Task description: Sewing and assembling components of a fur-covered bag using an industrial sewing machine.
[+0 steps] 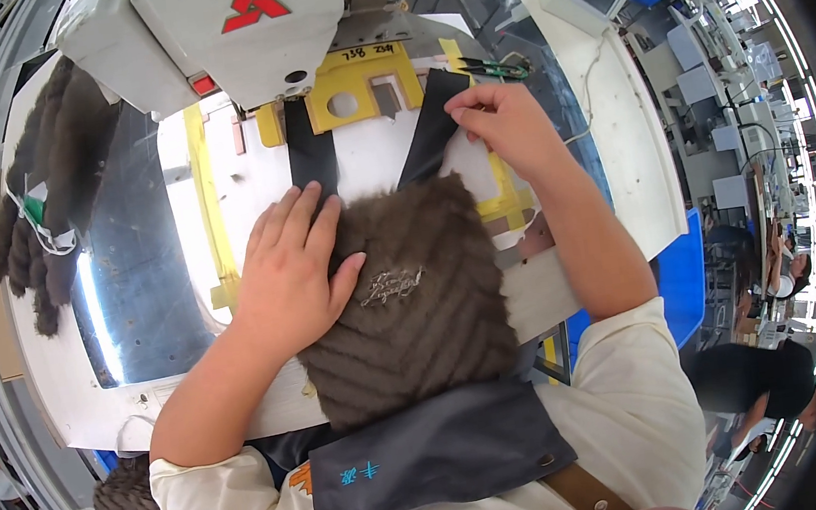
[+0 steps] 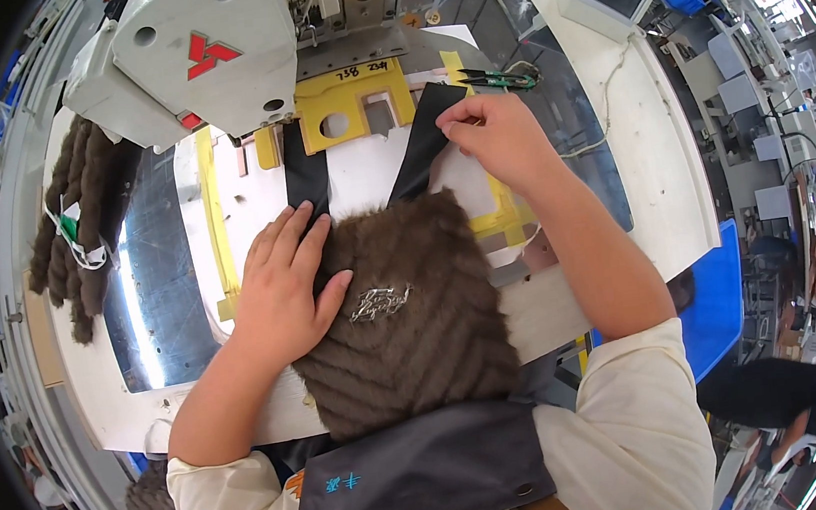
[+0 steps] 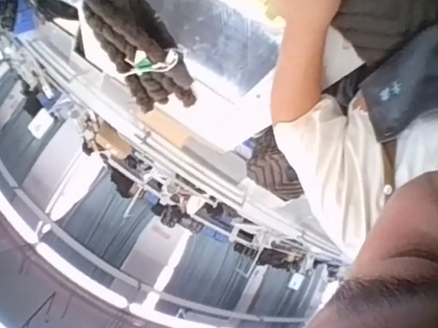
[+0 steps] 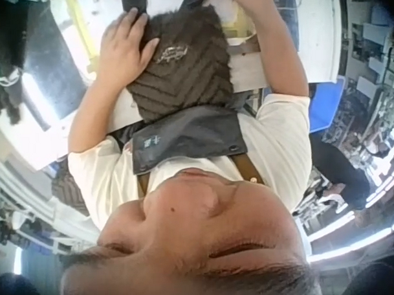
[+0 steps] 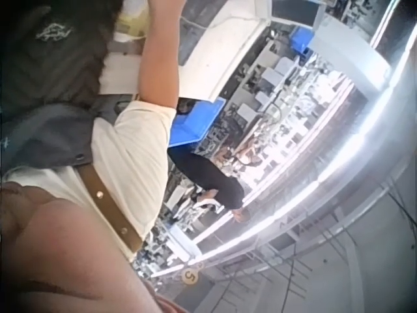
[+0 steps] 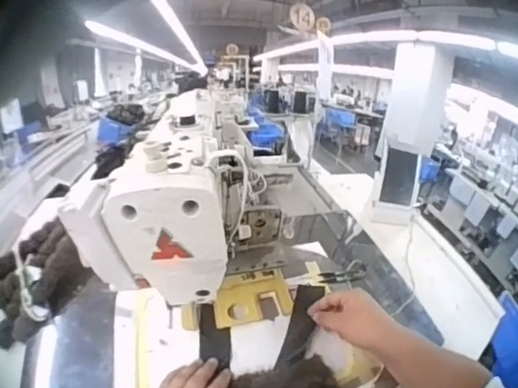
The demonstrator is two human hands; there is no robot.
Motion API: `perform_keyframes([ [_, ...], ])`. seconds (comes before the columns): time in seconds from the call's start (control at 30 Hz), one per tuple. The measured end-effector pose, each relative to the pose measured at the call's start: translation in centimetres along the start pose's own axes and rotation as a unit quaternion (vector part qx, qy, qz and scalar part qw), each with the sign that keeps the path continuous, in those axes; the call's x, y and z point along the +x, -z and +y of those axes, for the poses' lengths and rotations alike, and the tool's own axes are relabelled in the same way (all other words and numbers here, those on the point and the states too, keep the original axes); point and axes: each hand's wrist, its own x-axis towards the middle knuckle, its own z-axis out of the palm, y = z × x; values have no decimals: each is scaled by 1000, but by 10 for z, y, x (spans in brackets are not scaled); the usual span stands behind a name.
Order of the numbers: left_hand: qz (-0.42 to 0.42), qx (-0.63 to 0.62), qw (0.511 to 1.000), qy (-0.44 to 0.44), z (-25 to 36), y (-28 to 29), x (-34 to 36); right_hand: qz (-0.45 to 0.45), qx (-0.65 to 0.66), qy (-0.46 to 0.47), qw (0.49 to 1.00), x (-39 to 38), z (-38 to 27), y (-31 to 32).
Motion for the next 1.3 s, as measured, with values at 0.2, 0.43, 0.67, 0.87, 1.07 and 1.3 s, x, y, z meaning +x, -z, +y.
perform_keyframes([
  [0.2,69,57,992,93,10,14,-3,21,-122,66,990,32,3,2],
  [0.43,-84,22,987,139,-9,32,-8,21,-186,45,981,67,-8,3],
  [0.67,53,-138,962,229,-20,13,12,59,-227,73,969,87,-11,4],
  [0.87,88,-140,951,263,-25,10,17,40,-130,95,986,124,-9,-2],
  [1.07,133,-106,968,185,-22,7,13,141,-136,154,968,116,-14,-5],
  [1.3,95,-16,983,154,-27,0,9,-64,71,-51,994,-9,-5,9],
])
